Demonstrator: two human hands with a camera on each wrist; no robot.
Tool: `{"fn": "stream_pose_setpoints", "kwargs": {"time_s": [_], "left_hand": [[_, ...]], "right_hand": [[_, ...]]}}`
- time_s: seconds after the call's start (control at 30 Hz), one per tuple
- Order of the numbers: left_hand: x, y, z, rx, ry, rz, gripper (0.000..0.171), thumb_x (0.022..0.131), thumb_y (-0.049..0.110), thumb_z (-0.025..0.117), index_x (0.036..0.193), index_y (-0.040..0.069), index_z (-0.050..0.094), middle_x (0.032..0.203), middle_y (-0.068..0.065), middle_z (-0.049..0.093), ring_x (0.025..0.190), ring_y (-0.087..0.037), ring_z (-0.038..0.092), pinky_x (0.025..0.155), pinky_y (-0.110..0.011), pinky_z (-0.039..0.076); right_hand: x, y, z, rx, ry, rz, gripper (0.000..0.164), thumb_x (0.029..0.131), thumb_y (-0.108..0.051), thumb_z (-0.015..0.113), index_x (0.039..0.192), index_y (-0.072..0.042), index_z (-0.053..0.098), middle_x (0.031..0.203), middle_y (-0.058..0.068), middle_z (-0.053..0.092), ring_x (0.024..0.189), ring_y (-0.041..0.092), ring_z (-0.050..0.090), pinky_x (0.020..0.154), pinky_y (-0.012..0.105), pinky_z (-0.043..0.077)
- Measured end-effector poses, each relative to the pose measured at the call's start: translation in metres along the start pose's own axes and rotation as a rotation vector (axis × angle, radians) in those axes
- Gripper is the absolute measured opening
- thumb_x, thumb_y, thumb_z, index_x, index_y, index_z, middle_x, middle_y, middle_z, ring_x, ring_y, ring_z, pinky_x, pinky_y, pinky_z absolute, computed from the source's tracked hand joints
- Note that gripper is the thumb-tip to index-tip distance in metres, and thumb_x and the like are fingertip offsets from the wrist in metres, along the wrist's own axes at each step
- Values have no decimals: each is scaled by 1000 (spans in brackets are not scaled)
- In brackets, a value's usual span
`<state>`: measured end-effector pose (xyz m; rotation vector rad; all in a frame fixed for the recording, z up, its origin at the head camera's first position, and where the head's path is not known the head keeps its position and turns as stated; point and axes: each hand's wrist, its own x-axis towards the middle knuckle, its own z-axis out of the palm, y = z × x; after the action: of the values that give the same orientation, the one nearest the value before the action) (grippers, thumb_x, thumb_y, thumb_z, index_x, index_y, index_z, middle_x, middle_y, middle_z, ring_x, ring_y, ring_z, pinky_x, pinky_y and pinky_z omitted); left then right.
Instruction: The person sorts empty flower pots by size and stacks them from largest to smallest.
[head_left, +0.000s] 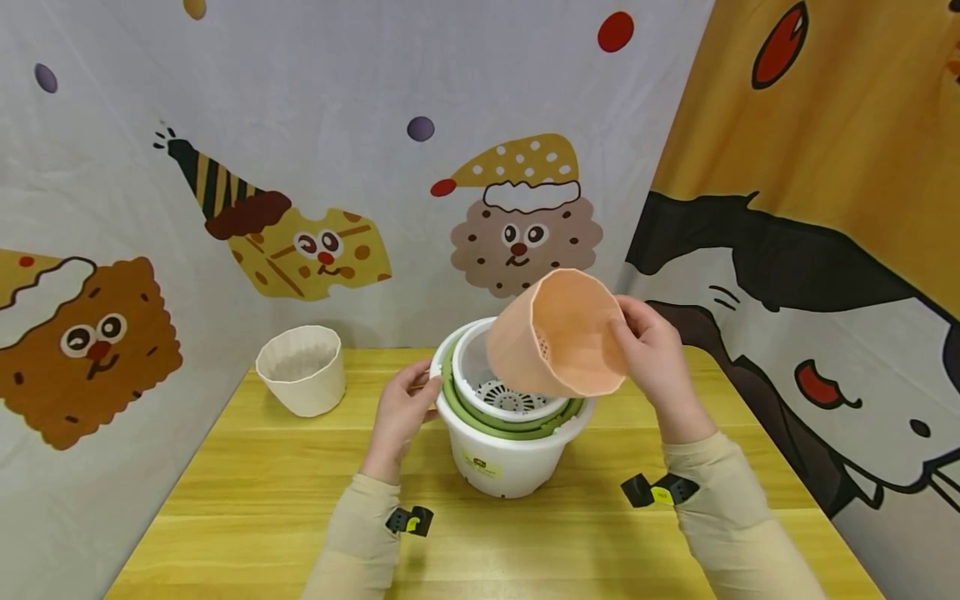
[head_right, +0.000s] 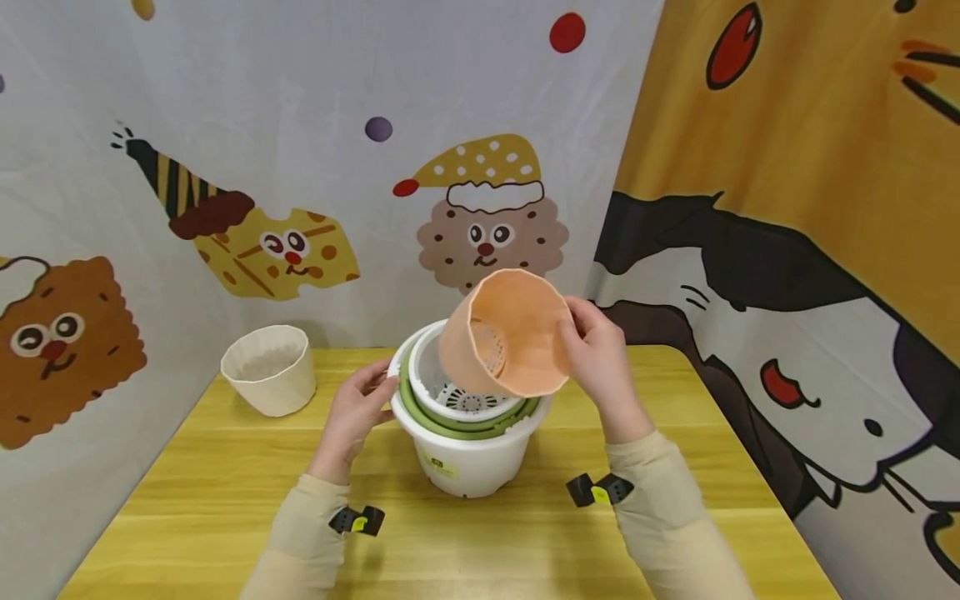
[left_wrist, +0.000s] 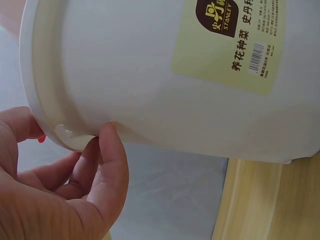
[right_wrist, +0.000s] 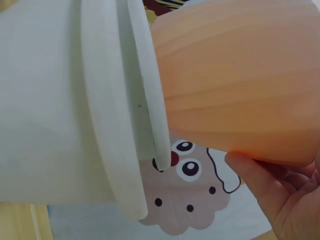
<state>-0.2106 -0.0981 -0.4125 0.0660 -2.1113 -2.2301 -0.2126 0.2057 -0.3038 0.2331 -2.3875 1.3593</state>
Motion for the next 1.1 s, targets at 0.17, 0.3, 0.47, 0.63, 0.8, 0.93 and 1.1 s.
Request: {"fn": "stream_pose_setpoints", "kwargs": {"time_s": [0.17, 0.3, 0.47, 0.63, 0.8, 0.93, 1.1], "left_hand": [[0, -1, 0, -3, -1, 8, 42, 97, 8, 61, 137, -1, 55, 119, -21, 62, 92, -21, 64, 71, -32, 61], [0, -2, 0, -2, 1, 9, 42, 97, 8, 61, 137, -2, 55, 118, -20, 62, 92, -21, 64, 71, -32, 61], [1, -3, 0, -7, 2, 10, 42, 97, 8, 61, 137, -1, 55, 118, -20, 62, 92, -21, 63, 71, -32, 61], [1, -2, 0, -13, 3, 6, 42, 97, 8, 62, 138, 0, 55, 119, -20, 62, 93, -21, 63, 72, -33, 61], [1, -2, 0, -7, 3, 4, 43, 97, 9, 62, 138, 0, 55, 120, -21, 62, 94, -22, 63, 72, -33, 61], [1, -3, 0, -2, 6, 6, 43, 97, 9, 62, 138, 0, 55, 120, -21, 62, 94, -22, 63, 73, -34, 61], [1, -4, 0, 3, 5, 12, 43, 97, 9, 62, 138, -1, 55, 119, -21, 62, 94, -22, 63, 74, -37, 61]], "right_hand": [[0, 1, 4, -9, -11, -5, 32, 103, -14, 53, 129, 2, 61, 112, 22, 67, 81, 12, 63, 68, 11, 52], [-1, 1, 6, -22, -18, -19, 31, 103, -14, 52, 128, 3, 61, 114, 22, 67, 87, 25, 65, 69, 10, 51], [-1, 2, 7, -29, -34, -23, 31, 103, -15, 52, 128, 3, 61, 115, 22, 66, 91, 31, 65, 69, 10, 51], [0, 4, 10, -46, -48, -21, 31, 103, -14, 52, 128, 2, 61, 116, 21, 66, 92, 31, 66, 70, 11, 51], [-1, 2, 12, -68, -52, -30, 29, 103, -13, 53, 127, 2, 62, 115, 21, 67, 92, 31, 66, 71, 14, 53], [-1, 3, 14, -88, -50, -50, 28, 103, -12, 53, 126, 1, 63, 114, 20, 68, 91, 30, 67, 71, 19, 55], [-1, 2, 16, -108, -40, -75, 26, 102, -12, 53, 123, 1, 64, 112, 19, 69, 90, 29, 67, 73, 29, 58]]}}
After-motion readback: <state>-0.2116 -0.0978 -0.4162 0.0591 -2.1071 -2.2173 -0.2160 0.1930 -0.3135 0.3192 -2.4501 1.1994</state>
